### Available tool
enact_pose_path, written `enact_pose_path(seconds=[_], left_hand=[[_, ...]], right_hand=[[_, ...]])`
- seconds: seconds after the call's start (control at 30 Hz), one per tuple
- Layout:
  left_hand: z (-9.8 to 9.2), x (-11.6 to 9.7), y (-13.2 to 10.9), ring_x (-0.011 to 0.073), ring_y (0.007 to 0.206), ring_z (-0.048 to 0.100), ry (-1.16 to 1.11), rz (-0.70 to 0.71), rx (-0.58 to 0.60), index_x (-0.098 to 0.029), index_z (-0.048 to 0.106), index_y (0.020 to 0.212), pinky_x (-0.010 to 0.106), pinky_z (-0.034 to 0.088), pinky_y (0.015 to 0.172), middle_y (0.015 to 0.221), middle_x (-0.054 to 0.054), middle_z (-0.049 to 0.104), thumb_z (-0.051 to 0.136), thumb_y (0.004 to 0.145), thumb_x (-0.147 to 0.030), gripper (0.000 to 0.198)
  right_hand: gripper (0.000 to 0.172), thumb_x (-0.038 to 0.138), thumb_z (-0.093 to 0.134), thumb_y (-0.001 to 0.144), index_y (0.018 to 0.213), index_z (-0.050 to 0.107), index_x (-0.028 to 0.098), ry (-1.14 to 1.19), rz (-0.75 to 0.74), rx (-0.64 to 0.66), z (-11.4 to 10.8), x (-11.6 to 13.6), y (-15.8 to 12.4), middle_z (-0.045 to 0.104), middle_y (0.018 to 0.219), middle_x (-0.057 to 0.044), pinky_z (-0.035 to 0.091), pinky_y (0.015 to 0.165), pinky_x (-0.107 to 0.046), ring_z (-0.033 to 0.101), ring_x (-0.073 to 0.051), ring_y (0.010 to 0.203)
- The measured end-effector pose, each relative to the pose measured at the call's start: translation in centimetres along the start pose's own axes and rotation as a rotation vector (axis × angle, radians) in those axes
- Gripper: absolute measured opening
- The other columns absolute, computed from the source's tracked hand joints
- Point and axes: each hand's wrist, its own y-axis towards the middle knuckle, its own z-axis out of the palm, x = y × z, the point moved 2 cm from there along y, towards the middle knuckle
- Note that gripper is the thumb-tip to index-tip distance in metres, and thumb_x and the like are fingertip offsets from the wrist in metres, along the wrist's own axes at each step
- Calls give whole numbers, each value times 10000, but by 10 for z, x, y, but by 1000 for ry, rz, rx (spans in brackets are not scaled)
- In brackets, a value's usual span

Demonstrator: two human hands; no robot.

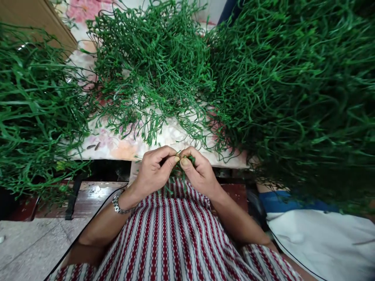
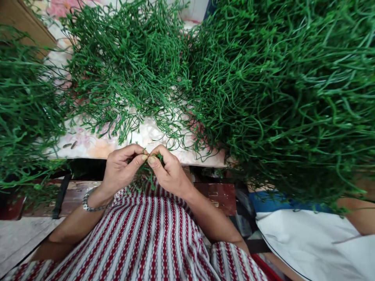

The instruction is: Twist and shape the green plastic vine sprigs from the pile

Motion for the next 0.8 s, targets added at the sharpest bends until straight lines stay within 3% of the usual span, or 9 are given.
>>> enact_pose_path(seconds=[0.1,0.27,0.37,0.6,0.8], left_hand=[[2,-1,-1,80,578,451,63,55,-38,-156,539,690,194,360,552,618,-20,509,554,800,-162,111],[2,4,-3,90,584,453,61,0,-24,-156,540,673,205,358,558,618,-15,512,549,803,-193,136],[2,9,-5,84,559,441,-98,-119,-30,-161,543,677,194,351,531,605,-26,507,571,797,-245,149],[2,15,-6,68,485,417,-484,-315,-31,-162,552,696,173,338,447,575,-28,513,648,746,-315,187],[9,8,-8,60,473,428,-630,-294,-88,-158,554,677,178,343,437,580,-26,511,647,748,-274,165]], right_hand=[[201,391,437,897,898,426,191,74,52,-55,1,-3,-3,405,690,39,351,575,-203,393,-77,591],[193,346,456,888,820,474,166,-49,74,81,-1,-3,-4,437,672,33,341,580,-199,412,-79,614],[235,315,451,889,715,469,158,-144,10,86,0,-4,-6,419,618,39,317,561,-198,392,-75,581],[184,287,466,879,758,512,155,-172,-152,-27,5,-4,-9,471,630,25,345,555,-198,431,-81,569],[161,260,470,872,753,516,163,-205,-264,-77,8,0,-10,506,657,11,363,570,-199,462,-83,588]])
